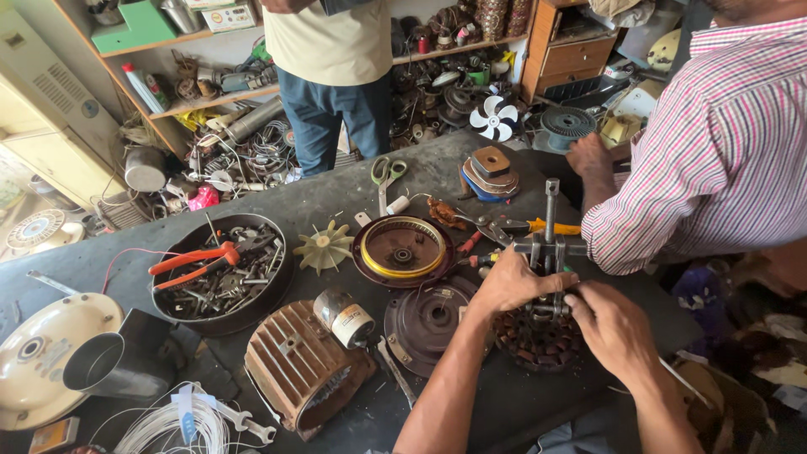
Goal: The person uses a screwdriver and a metal press tool to adjust a small cylindrical component on a workbench. They repeatedly tighten and loosen the press, reposition the component, and make fine adjustments while other motor parts and tools remain on the table.
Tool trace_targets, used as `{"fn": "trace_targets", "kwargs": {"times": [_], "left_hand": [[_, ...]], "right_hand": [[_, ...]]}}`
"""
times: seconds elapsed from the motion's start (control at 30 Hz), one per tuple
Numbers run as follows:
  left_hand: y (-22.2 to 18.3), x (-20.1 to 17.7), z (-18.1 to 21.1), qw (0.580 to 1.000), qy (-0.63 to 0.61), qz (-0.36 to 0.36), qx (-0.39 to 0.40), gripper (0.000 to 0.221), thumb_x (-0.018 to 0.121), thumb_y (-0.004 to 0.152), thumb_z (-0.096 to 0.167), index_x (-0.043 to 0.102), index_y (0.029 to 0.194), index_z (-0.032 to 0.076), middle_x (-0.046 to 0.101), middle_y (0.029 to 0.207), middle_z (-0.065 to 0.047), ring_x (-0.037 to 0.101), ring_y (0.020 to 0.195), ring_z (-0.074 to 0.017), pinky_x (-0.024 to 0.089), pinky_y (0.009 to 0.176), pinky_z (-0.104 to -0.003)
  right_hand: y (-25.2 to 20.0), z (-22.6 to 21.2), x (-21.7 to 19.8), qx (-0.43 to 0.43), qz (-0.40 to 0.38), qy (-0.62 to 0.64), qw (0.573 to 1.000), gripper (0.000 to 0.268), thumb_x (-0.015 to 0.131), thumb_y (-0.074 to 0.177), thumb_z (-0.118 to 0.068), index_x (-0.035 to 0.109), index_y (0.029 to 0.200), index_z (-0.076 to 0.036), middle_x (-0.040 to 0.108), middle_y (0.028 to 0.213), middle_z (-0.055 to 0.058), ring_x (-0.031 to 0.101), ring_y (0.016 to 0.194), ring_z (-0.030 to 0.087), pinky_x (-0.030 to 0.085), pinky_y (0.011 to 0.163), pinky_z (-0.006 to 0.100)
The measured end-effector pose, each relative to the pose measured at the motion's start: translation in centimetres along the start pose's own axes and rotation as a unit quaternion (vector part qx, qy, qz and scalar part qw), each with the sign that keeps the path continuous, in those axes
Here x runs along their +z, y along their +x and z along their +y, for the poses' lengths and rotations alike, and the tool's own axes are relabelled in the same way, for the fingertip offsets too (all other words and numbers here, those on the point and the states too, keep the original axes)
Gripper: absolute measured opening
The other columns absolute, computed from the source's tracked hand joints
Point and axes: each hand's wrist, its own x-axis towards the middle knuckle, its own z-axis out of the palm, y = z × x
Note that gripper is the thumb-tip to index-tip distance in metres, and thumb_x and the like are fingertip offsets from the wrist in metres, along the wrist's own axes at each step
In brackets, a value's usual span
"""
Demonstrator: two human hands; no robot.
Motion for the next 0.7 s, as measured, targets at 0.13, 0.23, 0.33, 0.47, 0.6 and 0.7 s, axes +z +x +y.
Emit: {"fn": "trace_targets", "kwargs": {"times": [0.13,0.23,0.33,0.47,0.6,0.7], "left_hand": [[-0.1,-0.3,0.4,1.0,0.023,0.004,0.002,0.044,0.085,0.081,0.025,0.07,0.115,0.003,0.073,0.096,-0.003,0.065,0.086,-0.0133,0.056,0.079,-0.032],[0.1,-0.5,0.6,1.0,0.016,-0.006,0.023,0.051,0.085,0.08,0.027,0.068,0.123,0.004,0.072,0.102,-0.003,0.066,0.091,-0.0131,0.056,0.083,-0.032],[0.0,-0.6,0.6,0.999,-0.013,-0.016,0.024,0.053,0.084,0.082,0.028,0.068,0.126,0.005,0.073,0.104,-0.003,0.066,0.094,-0.0129,0.056,0.086,-0.032],[-0.1,-0.8,0.0,0.998,-0.056,-0.027,0.023,0.045,0.084,0.083,0.028,0.069,0.118,0.003,0.073,0.101,-0.003,0.065,0.093,-0.0122,0.057,0.084,-0.032],[0.0,-0.9,-0.4,0.999,-0.026,-0.022,-0.028,0.039,0.084,0.085,0.028,0.067,0.109,0.002,0.068,0.091,-0.002,0.061,0.083,-0.0118,0.054,0.073,-0.032],[0.0,-0.8,-0.6,0.999,-0.033,-0.024,-0.034,0.038,0.083,0.084,0.027,0.067,0.108,0.003,0.069,0.091,0.0,0.061,0.081,-0.0102,0.054,0.072,-0.03]], "right_hand": [[0.7,1.3,0.5,-0.089,0.02,0.036,0.995,0.021,0.069,0.087,-0.01,0.068,0.106,-0.002,0.071,0.095,0.015,0.069,0.081,0.037,0.054,0.07,0.044],[0.9,2.1,0.2,-0.102,0.012,0.024,0.994,0.025,0.073,0.081,-0.01,0.068,0.105,-0.004,0.072,0.093,0.012,0.07,0.081,0.033,0.056,0.07,0.042],[1.0,2.0,0.0,-0.087,0.013,-0.023,0.996,0.027,0.074,0.077,-0.01,0.068,0.103,-0.004,0.072,0.09,0.01,0.071,0.081,0.03,0.057,0.072,0.041],[0.9,1.2,-0.4,-0.086,-0.004,-0.039,0.995,0.03,0.074,0.078,-0.015,0.067,0.103,-0.003,0.071,0.09,0.011,0.07,0.079,0.032,0.056,0.07,0.042],[1.1,0.9,-1.2,-0.096,-0.02,0.007,0.995,0.024,0.068,0.088,-0.016,0.067,0.108,-0.003,0.072,0.093,0.012,0.069,0.079,0.033,0.055,0.068,0.043],[1.4,0.9,-1.1,-0.051,-0.065,-0.042,0.996,0.019,0.068,0.088,-0.016,0.069,0.104,-0.007,0.072,0.09,0.011,0.07,0.081,0.033,0.055,0.07,0.044]]}}
